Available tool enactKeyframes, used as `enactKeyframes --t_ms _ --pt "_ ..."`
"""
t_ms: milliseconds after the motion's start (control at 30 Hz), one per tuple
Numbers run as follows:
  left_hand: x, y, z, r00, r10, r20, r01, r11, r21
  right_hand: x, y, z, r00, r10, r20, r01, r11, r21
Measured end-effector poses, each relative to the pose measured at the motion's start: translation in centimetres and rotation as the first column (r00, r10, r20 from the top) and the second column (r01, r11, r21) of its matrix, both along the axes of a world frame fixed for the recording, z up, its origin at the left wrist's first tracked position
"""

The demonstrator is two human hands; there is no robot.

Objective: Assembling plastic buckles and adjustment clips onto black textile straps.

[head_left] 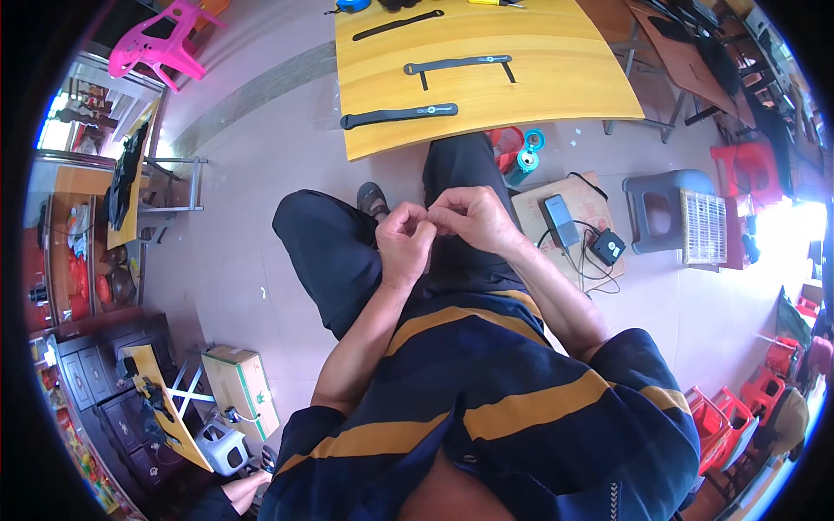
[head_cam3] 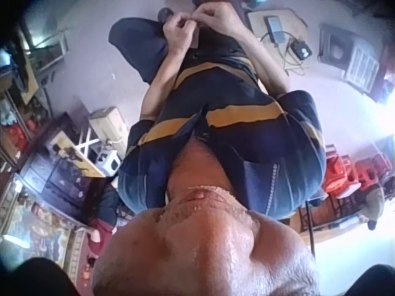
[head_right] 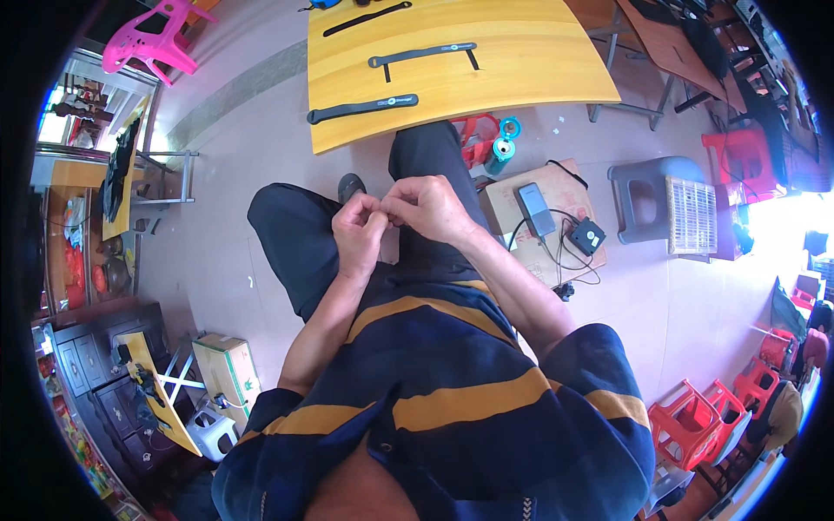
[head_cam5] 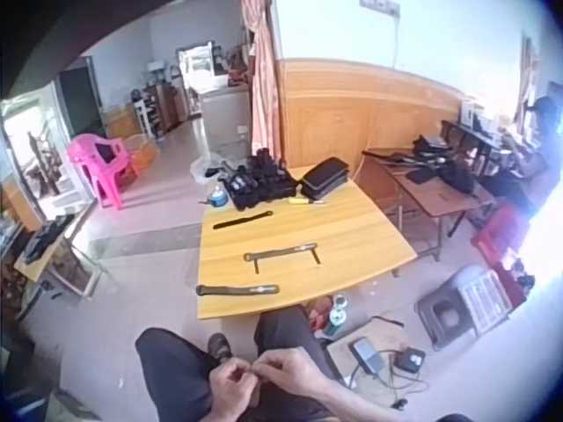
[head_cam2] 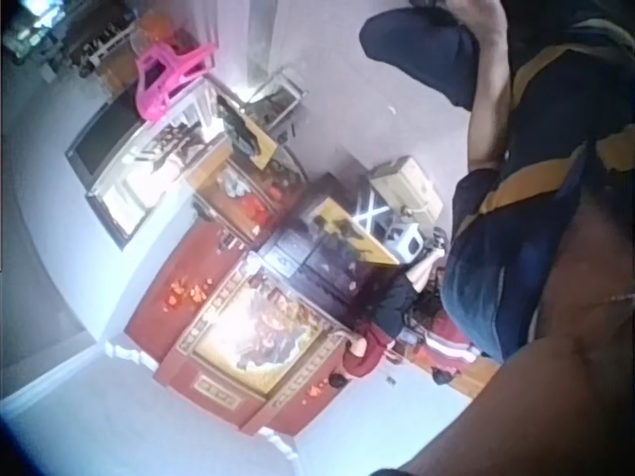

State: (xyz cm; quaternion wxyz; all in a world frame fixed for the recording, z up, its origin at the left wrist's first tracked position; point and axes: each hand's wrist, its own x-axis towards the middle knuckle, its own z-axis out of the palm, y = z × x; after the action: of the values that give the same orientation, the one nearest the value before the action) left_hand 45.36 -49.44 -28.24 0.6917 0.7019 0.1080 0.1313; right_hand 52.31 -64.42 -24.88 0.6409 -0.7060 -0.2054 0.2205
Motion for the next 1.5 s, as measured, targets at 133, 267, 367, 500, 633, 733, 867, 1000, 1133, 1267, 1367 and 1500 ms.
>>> enactKeyframes --t_ms 133,267,367,500,633,733,867,1000,1133,1267,1367,1500 --pt "0.1 -0.1 -0.3 1.000 -0.002 -0.008 0.001 0.995 -0.101 0.0 -0.1 0.4 1.000 0.021 0.011 -0.021 0.999 0.030" --pt "0.0 0.0 -0.2 1.000 -0.003 -0.012 0.001 0.990 -0.140 -0.1 0.2 -0.1 1.000 0.011 0.027 -0.012 0.999 0.035" --pt "0.2 0.5 -0.1 1.000 -0.007 0.019 0.008 0.999 -0.048 -0.4 0.6 -0.6 0.996 -0.039 -0.079 0.044 0.996 0.072" --pt "0.6 0.6 1.2 0.998 -0.047 -0.038 0.050 0.996 0.080 -0.6 0.6 -0.5 0.987 -0.112 0.115 0.112 0.994 0.009" --pt "0.8 0.6 2.3 0.994 -0.095 -0.060 0.104 0.980 0.167 -0.4 0.6 -0.5 0.914 -0.155 0.376 0.177 0.984 -0.025" --pt "0.7 0.5 2.2 0.987 -0.114 -0.117 0.123 0.989 0.078 -0.1 0.5 -0.8 0.862 -0.142 0.487 0.197 0.978 -0.063" --pt "0.9 0.8 2.8 0.974 -0.183 -0.131 0.169 0.980 -0.109 0.2 0.1 -0.8 0.874 -0.107 0.474 0.172 0.980 -0.096" --pt "0.8 1.5 4.2 0.940 -0.279 -0.196 0.266 0.960 -0.089 0.5 -0.3 -0.8 0.879 -0.032 0.476 0.088 0.992 -0.096" --pt "0.6 2.1 5.1 0.914 -0.334 -0.231 0.330 0.942 -0.058 0.6 -0.4 -0.2 0.905 0.044 0.423 -0.016 0.997 -0.070" --pt "-0.1 2.5 5.8 0.899 -0.370 -0.233 0.358 0.929 -0.093 0.3 -0.6 0.4 0.894 0.092 0.439 -0.093 0.995 -0.018" --pt "-0.6 2.4 5.7 0.900 -0.391 -0.194 0.376 0.920 -0.112 0.0 -1.0 1.0 0.888 0.115 0.445 -0.114 0.993 -0.030" --pt "-0.7 2.0 5.7 0.896 -0.415 -0.160 0.393 0.907 -0.152 0.4 -1.5 1.5 0.905 0.160 0.395 -0.190 0.981 0.039"
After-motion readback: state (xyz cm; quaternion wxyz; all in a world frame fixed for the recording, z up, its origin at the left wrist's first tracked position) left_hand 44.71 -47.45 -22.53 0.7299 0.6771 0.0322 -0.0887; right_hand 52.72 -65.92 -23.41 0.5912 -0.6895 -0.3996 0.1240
